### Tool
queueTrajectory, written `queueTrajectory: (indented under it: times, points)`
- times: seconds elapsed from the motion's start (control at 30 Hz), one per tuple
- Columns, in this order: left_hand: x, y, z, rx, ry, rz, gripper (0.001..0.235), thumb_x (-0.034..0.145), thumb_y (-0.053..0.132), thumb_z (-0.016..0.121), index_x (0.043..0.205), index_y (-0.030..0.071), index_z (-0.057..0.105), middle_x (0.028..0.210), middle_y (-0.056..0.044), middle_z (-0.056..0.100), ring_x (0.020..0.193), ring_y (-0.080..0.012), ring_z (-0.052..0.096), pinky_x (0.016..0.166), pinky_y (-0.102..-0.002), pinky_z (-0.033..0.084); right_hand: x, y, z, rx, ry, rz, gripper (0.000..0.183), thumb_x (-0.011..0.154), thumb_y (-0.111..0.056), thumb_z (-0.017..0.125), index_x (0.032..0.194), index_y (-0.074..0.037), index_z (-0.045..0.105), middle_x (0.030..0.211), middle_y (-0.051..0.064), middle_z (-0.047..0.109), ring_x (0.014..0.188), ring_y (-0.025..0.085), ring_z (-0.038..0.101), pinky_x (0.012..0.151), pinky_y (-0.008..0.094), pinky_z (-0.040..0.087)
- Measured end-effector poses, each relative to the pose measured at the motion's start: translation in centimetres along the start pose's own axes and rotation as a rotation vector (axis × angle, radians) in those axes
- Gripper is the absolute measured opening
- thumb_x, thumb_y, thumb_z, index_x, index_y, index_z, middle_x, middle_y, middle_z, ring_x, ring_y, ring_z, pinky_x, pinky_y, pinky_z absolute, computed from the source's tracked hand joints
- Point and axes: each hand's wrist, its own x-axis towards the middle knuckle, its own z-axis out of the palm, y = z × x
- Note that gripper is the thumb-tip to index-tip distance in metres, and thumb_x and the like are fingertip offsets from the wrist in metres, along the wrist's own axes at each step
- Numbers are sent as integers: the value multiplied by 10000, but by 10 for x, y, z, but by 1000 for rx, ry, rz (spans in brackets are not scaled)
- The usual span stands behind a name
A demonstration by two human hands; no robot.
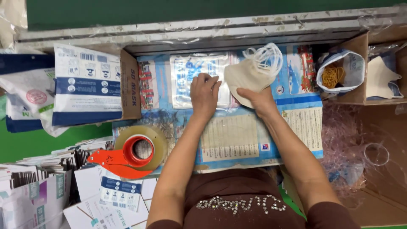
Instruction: Picking up stacks of masks from a conveyor, placing them into plastic bags, and placing the finished bags onto a conveyor belt.
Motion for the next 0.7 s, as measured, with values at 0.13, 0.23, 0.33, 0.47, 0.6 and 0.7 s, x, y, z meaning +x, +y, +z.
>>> queueTrajectory:
  times: [0.13, 0.23, 0.33, 0.47, 0.6, 0.7]
  points:
    - [-8, -7, 8, 14, 25, -73, 66, 940, 116, 737, 991, 80, 714, 950, -76, 613, 919, -281, 588, 825, -412, 487, -5, 4, -1, -193, -8, 26, 595, 786, -5, 800, 1334, 53, 577, 1262, 153, 692, 1097, 233, 711, 916, 302, 598]
    - [3, 11, -14, -107, 86, -132, 44, 978, 87, 707, 1002, 51, 700, 938, -81, 618, 869, -256, 598, 781, -381, 491, -10, -5, 1, -288, 25, 26, 620, 769, -51, 813, 1328, 62, 569, 1236, 156, 697, 1069, 246, 717, 887, 321, 606]
    - [0, 40, -54, -323, 127, -118, 41, 991, 49, 686, 1020, 22, 695, 952, -90, 650, 852, -232, 617, 753, -337, 508, -37, -14, 0, -318, -7, 41, 644, 810, -143, 794, 1366, 56, 535, 1243, 148, 690, 1084, 239, 709, 895, 329, 595]
    - [-17, 58, -93, -412, 14, 48, 90, 958, 30, 711, 1046, 13, 719, 1009, -104, 700, 904, -214, 654, 779, -319, 530, -79, -24, 2, -414, 18, 347, 642, 890, -300, 691, 1424, 4, 506, 1163, 169, 715, 984, 273, 739, 821, 381, 616]
    - [-42, 67, -101, -535, -211, 178, 80, 957, 50, 732, 1037, 44, 731, 1012, -81, 718, 943, -213, 671, 831, -347, 525, -105, -1, 3, 268, -151, 161, 645, 938, -201, 708, 1466, 62, 450, 1270, 143, 649, 1123, 224, 664, 952, 347, 571]
    - [-34, 79, -121, -617, -368, 50, 125, 955, 98, 739, 1060, 30, 742, 1010, -94, 710, 926, -218, 679, 809, -335, 550, -118, -16, 13, 70, -60, -13, 569, 936, -133, 708, 1435, 33, 492, 1272, 135, 647, 1117, 230, 671, 916, 360, 596]
